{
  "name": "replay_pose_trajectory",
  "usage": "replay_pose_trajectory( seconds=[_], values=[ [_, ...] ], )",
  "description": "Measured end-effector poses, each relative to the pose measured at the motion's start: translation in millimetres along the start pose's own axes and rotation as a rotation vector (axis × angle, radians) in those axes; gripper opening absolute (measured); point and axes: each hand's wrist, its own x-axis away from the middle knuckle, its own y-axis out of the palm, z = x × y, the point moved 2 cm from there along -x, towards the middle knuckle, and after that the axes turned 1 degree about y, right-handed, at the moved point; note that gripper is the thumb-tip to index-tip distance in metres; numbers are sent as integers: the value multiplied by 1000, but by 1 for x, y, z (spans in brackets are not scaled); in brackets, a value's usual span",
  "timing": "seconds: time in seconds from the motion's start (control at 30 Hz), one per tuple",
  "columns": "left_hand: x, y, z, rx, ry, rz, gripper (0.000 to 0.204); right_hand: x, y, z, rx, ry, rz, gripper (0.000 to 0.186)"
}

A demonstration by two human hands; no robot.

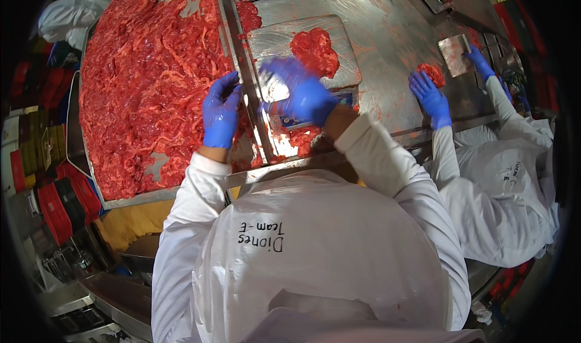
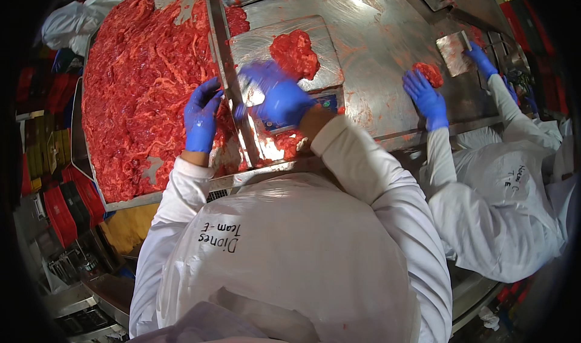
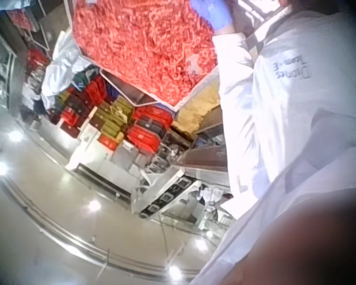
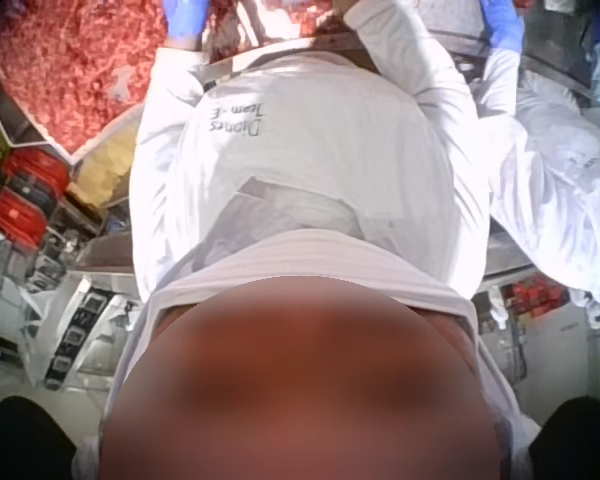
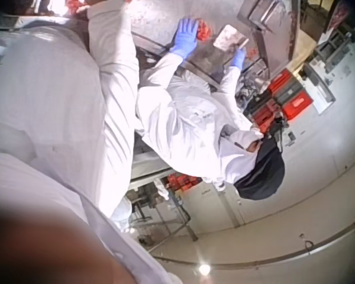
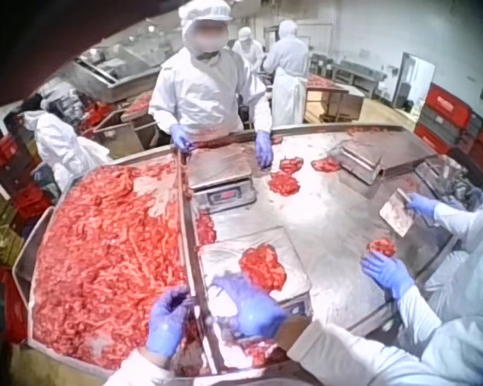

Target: The person uses a knife to cut portions of raw red meat on a metal table. They repeatedly pick up pieces of meat, cut them into smaller chunks, and place them on a digital scale before moving them aside.

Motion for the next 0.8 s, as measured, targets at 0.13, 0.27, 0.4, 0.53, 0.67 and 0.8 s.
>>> replay_pose_trajectory(
  seconds=[0.13, 0.27, 0.4, 0.53, 0.67, 0.8],
  values=[
    [22, -40, 23, -794, 306, -72, 54, 9, -92, 86, 26, 427, 470, 81],
    [45, -105, -32, -1315, 107, -125, 43, 97, -109, 164, -108, 666, 685, 75],
    [42, -155, -79, -1210, -52, -110, 19, 196, -29, 127, -42, 690, 655, 65],
    [12, -129, -7, -1113, 4, -246, 11, 233, 1, 95, 45, 606, 563, 59],
    [-15, -96, 73, -1014, 33, -282, 10, 230, 2, 97, 45, 660, 546, 58],
    [-32, -36, 134, -574, 30, -401, 13, 225, -3, 86, 109, 690, 521, 57]
  ],
)
